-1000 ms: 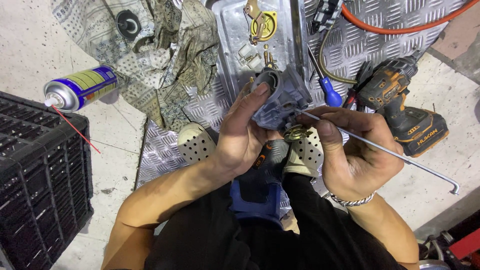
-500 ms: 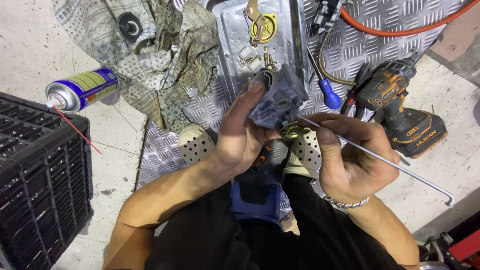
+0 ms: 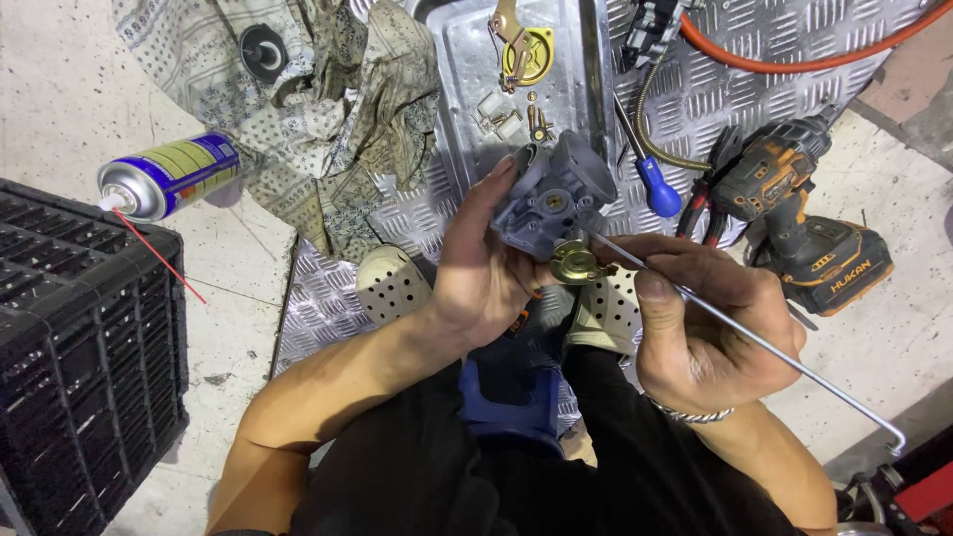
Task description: Disassembling and cleaning a motorcycle carburetor using an impact driver, screwdriver, and spray cleaner
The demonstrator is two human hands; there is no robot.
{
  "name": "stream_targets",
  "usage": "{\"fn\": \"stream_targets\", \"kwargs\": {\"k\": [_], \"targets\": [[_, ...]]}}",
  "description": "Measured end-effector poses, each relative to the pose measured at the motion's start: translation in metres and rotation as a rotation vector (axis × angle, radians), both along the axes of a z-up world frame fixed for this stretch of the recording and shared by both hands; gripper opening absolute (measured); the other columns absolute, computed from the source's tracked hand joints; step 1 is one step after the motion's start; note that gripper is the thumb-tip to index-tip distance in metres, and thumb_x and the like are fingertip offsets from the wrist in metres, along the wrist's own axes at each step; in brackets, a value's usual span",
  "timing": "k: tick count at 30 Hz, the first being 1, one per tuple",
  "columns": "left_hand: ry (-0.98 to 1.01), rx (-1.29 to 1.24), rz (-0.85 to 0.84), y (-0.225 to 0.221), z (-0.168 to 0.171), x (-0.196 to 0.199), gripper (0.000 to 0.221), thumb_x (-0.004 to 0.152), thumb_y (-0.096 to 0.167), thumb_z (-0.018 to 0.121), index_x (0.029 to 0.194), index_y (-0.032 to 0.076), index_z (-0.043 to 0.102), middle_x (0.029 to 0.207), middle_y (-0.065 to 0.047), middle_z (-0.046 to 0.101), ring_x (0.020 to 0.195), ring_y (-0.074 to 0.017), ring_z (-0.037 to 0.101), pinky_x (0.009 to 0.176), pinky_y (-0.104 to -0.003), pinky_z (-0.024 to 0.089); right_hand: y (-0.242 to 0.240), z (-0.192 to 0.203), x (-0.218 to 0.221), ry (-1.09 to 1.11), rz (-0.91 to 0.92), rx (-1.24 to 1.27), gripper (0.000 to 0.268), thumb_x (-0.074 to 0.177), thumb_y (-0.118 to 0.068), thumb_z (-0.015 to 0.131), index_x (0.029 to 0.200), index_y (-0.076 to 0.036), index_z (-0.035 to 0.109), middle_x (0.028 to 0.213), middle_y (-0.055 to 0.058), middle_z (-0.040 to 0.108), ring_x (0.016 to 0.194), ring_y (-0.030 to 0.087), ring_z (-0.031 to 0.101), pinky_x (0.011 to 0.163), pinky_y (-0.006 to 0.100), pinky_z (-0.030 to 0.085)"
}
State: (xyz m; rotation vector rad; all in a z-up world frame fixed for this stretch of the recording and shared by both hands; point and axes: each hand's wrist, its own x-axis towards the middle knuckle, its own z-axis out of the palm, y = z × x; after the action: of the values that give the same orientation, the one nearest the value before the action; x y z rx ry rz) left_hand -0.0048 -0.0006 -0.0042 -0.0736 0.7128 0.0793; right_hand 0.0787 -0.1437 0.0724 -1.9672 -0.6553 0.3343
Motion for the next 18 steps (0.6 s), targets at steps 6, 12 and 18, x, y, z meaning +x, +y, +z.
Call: {"fn": "stream_targets", "kwargs": {"k": [6,12,18], "targets": [[-0.160,-0.014,0.023,0.000,-0.021,-0.002,0.033,0.107,0.023,0.056,0.125,-0.004,0.059,0.113,-0.015,0.074,0.092,-0.0228,0.077,0.080,-0.031,0.067,-0.016,-0.005,-0.004,0.014,0.001,0.038,0.015,0.096,0.013,0.061,0.099,0.011,0.046,0.089,0.024,0.064,0.089,0.040,0.078,0.075,0.038,0.063],[-0.640,-0.247,0.135,0.001,-0.089,-0.012,0.022,0.080,0.004,0.047,0.069,0.020,0.038,0.067,0.007,0.038,0.058,-0.0070,0.036,0.068,-0.022,0.038,-0.026,-0.005,-0.008,0.190,0.059,0.082,0.014,0.091,-0.001,0.061,0.094,0.009,0.051,0.100,0.034,0.068,0.095,0.042,0.076,0.081,0.038,0.063],[-0.765,0.016,-0.026,0.020,-0.074,-0.002,0.022,0.076,0.009,0.045,0.095,0.019,0.041,0.092,-0.002,0.041,0.086,-0.0165,0.037,0.087,-0.032,0.037,-0.018,-0.006,-0.009,0.129,0.077,0.018,0.017,0.093,0.001,0.062,0.093,0.012,0.049,0.096,0.035,0.068,0.093,0.041,0.076,0.074,0.035,0.059]]}}
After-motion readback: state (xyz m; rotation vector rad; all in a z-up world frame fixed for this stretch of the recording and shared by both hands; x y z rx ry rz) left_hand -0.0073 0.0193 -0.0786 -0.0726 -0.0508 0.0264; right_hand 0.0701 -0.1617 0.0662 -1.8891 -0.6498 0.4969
